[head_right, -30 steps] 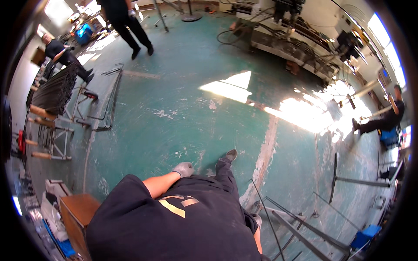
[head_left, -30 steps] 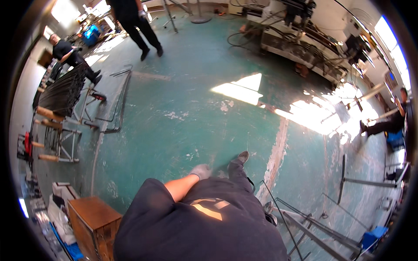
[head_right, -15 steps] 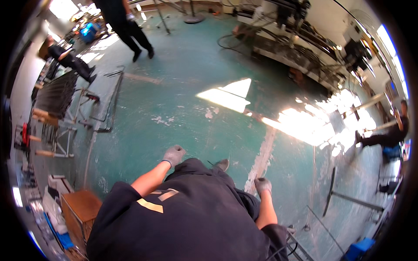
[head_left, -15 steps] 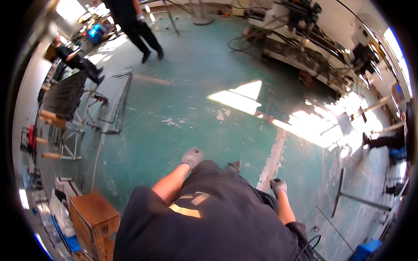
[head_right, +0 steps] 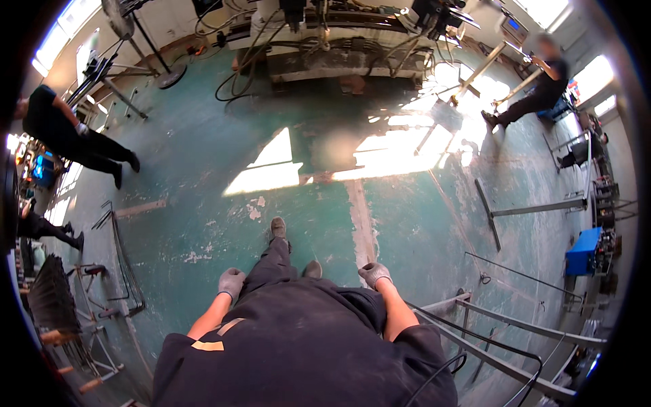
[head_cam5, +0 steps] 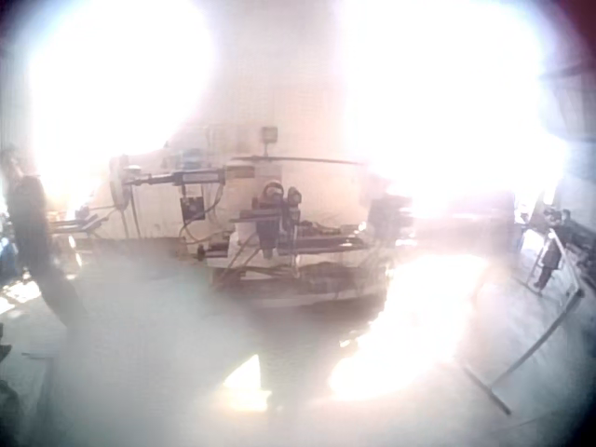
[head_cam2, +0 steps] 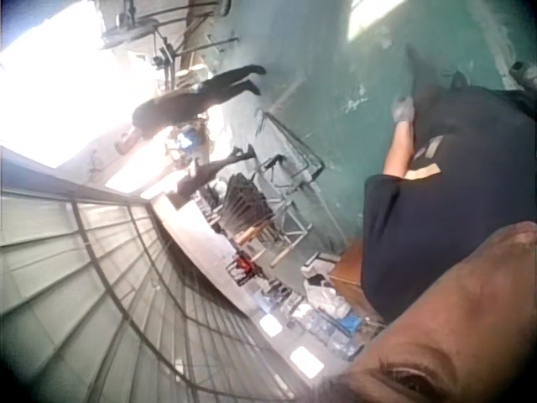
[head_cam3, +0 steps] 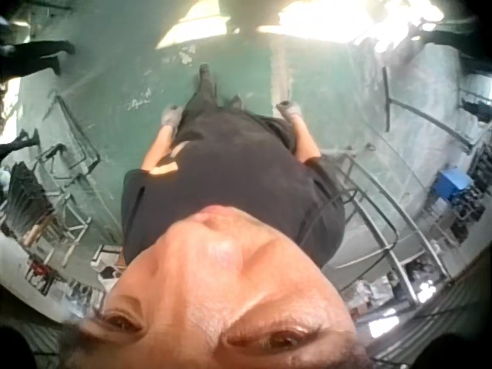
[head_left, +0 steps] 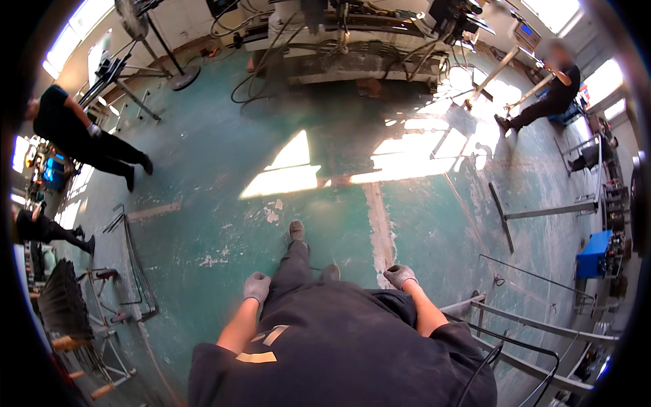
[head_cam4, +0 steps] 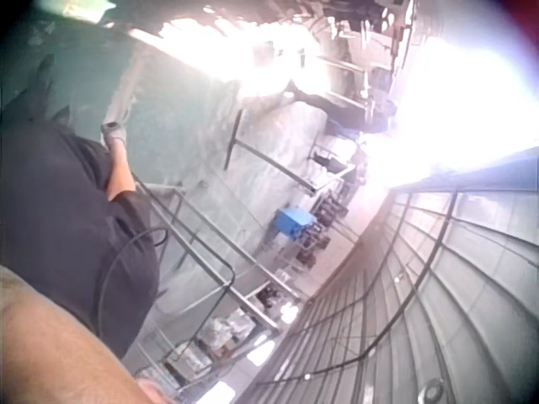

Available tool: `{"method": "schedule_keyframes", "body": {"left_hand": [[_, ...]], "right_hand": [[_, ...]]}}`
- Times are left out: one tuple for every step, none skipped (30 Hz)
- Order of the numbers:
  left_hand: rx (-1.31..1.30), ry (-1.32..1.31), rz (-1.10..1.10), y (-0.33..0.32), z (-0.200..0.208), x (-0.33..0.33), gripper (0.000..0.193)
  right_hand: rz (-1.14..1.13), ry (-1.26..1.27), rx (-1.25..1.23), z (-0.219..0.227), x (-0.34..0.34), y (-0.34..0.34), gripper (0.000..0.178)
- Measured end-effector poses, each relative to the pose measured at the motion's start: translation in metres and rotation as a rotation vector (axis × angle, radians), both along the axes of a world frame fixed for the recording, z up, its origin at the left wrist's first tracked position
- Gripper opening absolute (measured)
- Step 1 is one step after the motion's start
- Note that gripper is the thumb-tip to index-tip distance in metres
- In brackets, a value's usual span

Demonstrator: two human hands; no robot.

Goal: The person measures and handles long metal rods using a tape measure, then assembles them into rectangular frames. The person places the assembled frames onto a nearby rack while other workers handle similar rods in the background.

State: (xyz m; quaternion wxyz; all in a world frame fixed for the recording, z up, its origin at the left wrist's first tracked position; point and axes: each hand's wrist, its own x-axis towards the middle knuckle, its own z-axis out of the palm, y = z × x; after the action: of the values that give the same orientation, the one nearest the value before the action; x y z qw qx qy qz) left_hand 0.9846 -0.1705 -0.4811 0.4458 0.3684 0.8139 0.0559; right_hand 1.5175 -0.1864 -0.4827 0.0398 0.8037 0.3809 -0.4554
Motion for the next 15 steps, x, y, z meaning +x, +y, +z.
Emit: {"method": "schedule_keyframes", "body": {"left_hand": [[0.023,0.004,-0.029,0.016,-0.002,0.0,0.031],[0.045,0.007,-0.06,0.031,-0.003,0.0,0.031],[0.055,0.004,-0.098,0.052,-0.008,0.0,0.031],[0.073,0.003,-0.128,0.073,-0.015,0.0,0.031],[0.089,0.001,-0.159,0.095,-0.02,-0.001,0.031],[0.058,-0.046,-0.149,0.121,-0.033,-0.006,0.031],[0.026,-0.089,-0.132,0.147,-0.044,-0.013,0.032],[-0.009,-0.13,-0.114,0.171,-0.054,-0.019,0.032],[0.027,-0.088,-0.202,0.197,-0.053,-0.019,0.033],[0.063,-0.04,-0.291,0.225,-0.032,-0.017,0.034],[0.099,0.011,-0.374,0.249,-0.014,-0.016,0.034],[0.098,0.022,-0.397,0.268,-0.006,-0.021,0.035],[0.097,0.028,-0.419,0.286,-0.001,-0.027,0.035],[0.098,0.031,-0.435,0.302,0.001,-0.031,0.036],[0.111,0.033,-0.407,0.313,0.004,-0.034,0.036]], "right_hand": [[-0.021,-0.002,0.005,0.007,-0.003,0.007,0.045],[-0.045,-0.003,0.01,0.014,-0.009,0.011,0.045],[-0.104,0.029,0.03,0.009,-0.007,0.016,0.046],[-0.116,0.027,0.045,0.025,-0.011,0.033,0.044],[-0.189,0.08,0.08,0.041,-0.016,0.048,0.043],[-0.267,0.129,0.121,0.057,-0.019,0.062,0.042],[-0.327,0.197,0.153,0.072,-0.025,0.076,0.041],[-0.383,0.266,0.186,0.086,-0.031,0.09,0.04],[-0.443,0.331,0.217,0.1,-0.037,0.1,0.039],[-0.45,0.408,0.228,0.116,-0.043,0.11,0.038],[-0.451,0.488,0.238,0.136,-0.05,0.119,0.038],[-0.443,0.57,0.245,0.155,-0.058,0.125,0.037],[-0.447,0.619,0.254,0.174,-0.067,0.128,0.033],[-0.364,0.592,0.242,0.194,-0.077,0.129,0.035],[-0.281,0.568,0.233,0.212,-0.087,0.129,0.037]]}}
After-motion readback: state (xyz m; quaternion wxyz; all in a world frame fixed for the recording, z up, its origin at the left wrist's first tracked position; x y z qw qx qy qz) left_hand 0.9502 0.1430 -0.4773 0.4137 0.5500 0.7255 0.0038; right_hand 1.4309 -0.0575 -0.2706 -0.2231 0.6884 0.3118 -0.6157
